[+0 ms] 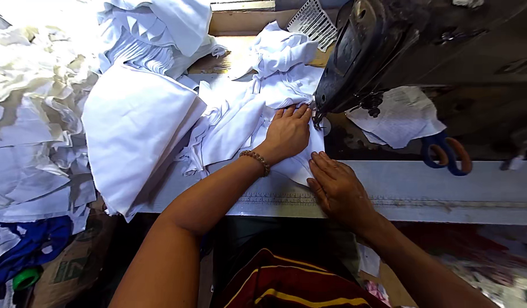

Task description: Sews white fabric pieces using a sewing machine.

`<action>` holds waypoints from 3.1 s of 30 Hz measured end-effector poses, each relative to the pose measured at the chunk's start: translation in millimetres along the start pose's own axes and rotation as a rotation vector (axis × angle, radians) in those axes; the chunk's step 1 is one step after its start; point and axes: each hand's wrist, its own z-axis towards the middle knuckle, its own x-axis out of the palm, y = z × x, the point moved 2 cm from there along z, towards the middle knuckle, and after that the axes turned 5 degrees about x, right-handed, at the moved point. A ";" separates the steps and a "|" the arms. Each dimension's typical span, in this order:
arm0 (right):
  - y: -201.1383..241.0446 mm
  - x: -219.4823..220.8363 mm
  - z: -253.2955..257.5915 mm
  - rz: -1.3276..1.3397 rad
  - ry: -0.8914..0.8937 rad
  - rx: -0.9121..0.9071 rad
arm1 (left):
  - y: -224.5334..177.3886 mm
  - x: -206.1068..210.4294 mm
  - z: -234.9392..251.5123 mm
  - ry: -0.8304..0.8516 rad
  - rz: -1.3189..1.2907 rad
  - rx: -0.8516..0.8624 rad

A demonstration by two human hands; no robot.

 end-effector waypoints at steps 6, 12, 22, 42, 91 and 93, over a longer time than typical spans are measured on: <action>-0.4 8.5 15.6 -0.029 0.070 0.034 | 15.9 -1.0 18.2 -0.020 0.006 -0.017; -10.8 9.4 28.4 -0.042 0.103 0.060 | 26.0 -3.9 33.9 -0.012 0.025 -0.090; -19.8 6.0 42.8 -0.082 0.096 0.098 | 44.9 -8.0 56.2 -0.023 0.032 -0.181; -5.6 4.6 38.4 0.126 -0.176 -0.074 | 40.9 -80.1 -124.5 -0.019 0.281 -0.301; 64.2 -12.4 25.0 0.914 -0.071 0.235 | -29.0 -59.6 -133.3 -0.309 -1.055 -0.136; 63.9 -13.5 25.0 0.834 -0.064 0.204 | -28.9 -58.1 -133.6 -0.327 -0.991 -0.112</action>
